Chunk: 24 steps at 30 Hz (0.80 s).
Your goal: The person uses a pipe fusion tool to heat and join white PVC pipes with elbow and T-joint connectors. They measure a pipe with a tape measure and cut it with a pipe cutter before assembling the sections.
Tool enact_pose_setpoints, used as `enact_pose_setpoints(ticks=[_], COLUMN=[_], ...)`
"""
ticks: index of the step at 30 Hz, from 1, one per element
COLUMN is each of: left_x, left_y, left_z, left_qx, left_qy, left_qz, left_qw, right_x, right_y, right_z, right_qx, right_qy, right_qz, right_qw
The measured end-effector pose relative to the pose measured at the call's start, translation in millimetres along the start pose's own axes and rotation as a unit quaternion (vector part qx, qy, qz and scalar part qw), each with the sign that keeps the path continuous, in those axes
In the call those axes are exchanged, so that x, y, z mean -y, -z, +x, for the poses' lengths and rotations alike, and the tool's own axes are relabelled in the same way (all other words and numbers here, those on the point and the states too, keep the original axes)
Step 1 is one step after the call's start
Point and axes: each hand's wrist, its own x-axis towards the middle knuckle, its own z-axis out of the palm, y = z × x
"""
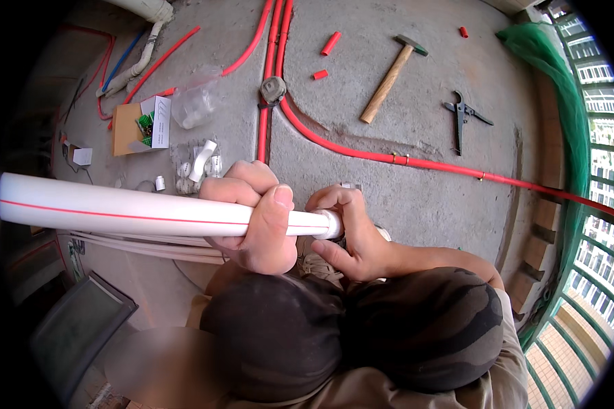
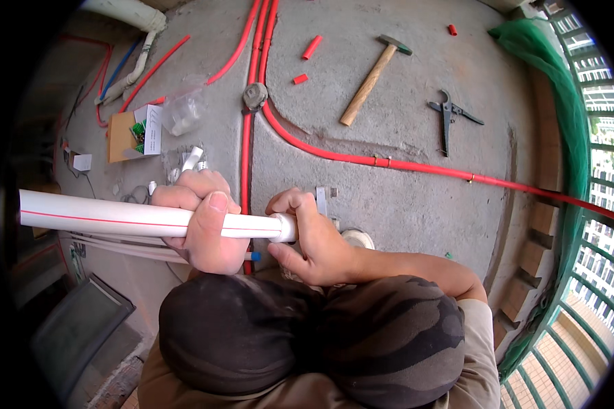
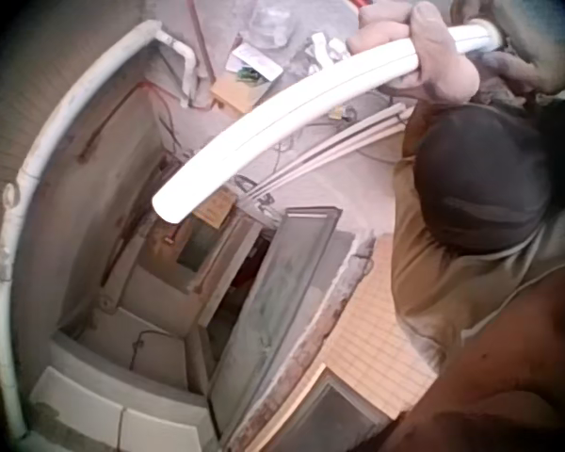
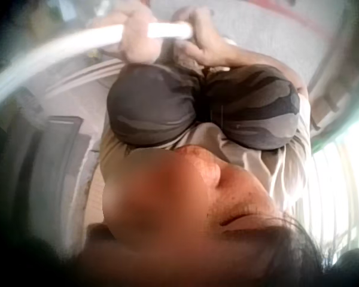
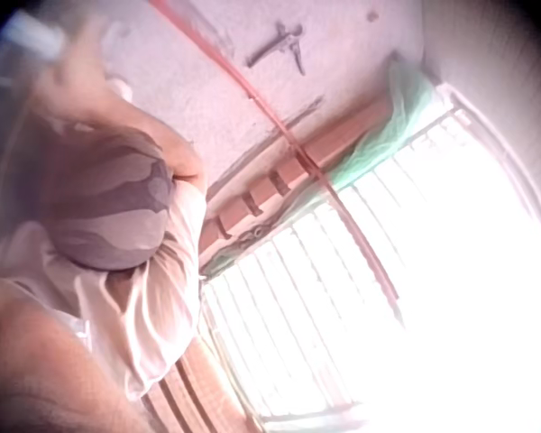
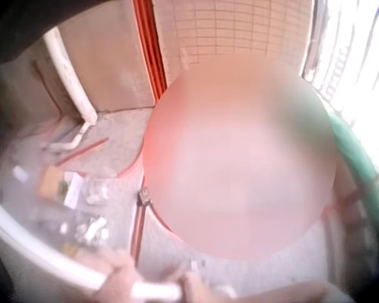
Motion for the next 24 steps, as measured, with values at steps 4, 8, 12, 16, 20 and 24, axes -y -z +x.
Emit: enact_pose_setpoints(ticks=[4,8,12,16,20,24], left_x=[-4.2,-1.4,-3.0,-1.9,-2.8,-1.4], left_y=[-6.0,-3.2,-3.0,-4.3,-3.9,-3.3], left_z=[5.6,3.9,4.1,5.6,4.2,5.0], left_qx=[-0.043,-0.057,-0.048,-0.045,-0.054,-0.045], left_qy=[0.023,0.041,0.051,0.040,0.055,0.044], left_qz=[0.039,0.032,0.055,0.070,0.062,0.061], left_qw=[0.998,0.997,0.996,0.996,0.995,0.996], right_x=[-4.0,2.7,4.9,2.0,2.0,-2.6], right_y=[2.6,3.3,2.6,2.4,4.6,3.9], right_z=[-1.1,0.1,-0.9,-1.4,1.1,0.3], right_qx=[0.039,0.045,0.035,0.022,0.024,0.015], right_qy=[-0.014,-0.040,-0.053,-0.033,-0.017,-0.010], right_qz=[-0.001,-0.004,0.012,0.026,0.016,0.030], right_qw=[0.999,0.998,0.998,0.999,0.999,0.999])
